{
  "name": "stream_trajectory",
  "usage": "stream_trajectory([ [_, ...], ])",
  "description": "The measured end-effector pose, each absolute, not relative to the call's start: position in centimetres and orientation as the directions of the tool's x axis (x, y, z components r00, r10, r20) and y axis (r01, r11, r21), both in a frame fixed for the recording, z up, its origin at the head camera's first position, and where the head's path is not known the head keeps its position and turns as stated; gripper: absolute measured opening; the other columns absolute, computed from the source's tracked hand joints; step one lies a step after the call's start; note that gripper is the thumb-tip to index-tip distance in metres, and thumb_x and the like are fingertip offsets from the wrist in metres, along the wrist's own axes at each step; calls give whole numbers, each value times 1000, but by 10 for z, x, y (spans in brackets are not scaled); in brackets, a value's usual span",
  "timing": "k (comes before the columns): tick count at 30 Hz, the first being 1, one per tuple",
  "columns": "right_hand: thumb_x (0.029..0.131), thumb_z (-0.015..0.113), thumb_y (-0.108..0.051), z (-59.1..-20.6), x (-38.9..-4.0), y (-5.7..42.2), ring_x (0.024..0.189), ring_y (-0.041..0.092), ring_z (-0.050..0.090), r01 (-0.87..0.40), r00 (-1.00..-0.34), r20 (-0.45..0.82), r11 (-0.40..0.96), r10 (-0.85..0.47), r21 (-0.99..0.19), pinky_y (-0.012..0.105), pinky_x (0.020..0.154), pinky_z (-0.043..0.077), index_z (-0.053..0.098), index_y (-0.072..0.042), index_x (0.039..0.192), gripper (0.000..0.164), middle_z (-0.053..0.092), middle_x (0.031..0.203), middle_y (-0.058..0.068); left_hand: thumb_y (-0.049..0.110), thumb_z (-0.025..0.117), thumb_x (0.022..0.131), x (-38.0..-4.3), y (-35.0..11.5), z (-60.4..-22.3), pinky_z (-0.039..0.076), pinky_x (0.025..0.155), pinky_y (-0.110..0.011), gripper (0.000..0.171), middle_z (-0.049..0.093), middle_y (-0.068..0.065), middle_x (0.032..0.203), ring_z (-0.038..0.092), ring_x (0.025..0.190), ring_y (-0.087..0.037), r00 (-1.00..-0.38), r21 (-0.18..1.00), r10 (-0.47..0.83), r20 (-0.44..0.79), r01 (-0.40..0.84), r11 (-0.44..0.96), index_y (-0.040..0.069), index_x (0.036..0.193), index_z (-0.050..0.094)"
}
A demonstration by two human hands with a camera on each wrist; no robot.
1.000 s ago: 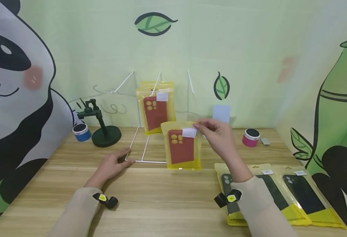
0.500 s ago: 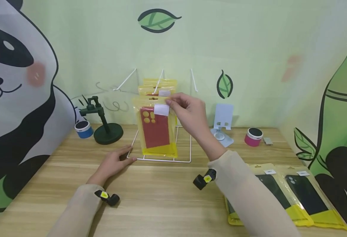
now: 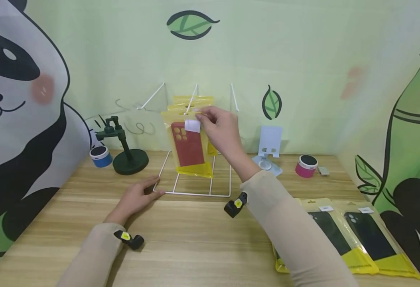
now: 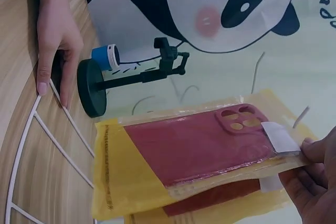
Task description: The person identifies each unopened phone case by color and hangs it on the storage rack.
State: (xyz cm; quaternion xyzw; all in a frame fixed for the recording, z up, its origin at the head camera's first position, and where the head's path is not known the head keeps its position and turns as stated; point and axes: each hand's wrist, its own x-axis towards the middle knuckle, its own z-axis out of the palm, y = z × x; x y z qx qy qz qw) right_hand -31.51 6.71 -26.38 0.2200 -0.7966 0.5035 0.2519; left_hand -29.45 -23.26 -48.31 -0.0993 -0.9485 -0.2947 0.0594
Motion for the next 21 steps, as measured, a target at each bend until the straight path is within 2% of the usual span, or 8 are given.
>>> stream_trajectory([
  [5, 95, 72, -19, -266, -323, 68, 68, 14, 54, -586, -788, 611, 390, -73, -710, 22, 57, 41, 78, -5, 101, 16, 72, 82, 7, 53, 66, 94, -292, -231, -480, 28, 118, -55, 68, 44, -5, 156, 36, 146, -31, -973, 545, 157, 168, 224, 808, 14, 149, 51],
  [15, 95, 72, -20, -269, -335, 73, 81, 14, 65, -545, -808, 588, 415, -30, -728, 21, 68, 48, 77, -4, 106, 20, 76, 94, 9, 51, 66, 94, -290, -231, -479, 28, 118, -55, 67, 45, -5, 156, 37, 146, -30, -973, 541, 152, 176, 225, 811, 14, 148, 52],
  [21, 97, 70, -22, -276, -335, 83, 88, 21, 72, -542, -816, 576, 409, -45, -735, 26, 77, 57, 75, -4, 110, 23, 76, 100, 9, 52, 65, 94, -290, -231, -479, 28, 118, -55, 67, 44, -4, 156, 36, 146, -30, -976, 543, 149, 161, 213, 812, 15, 149, 51],
])
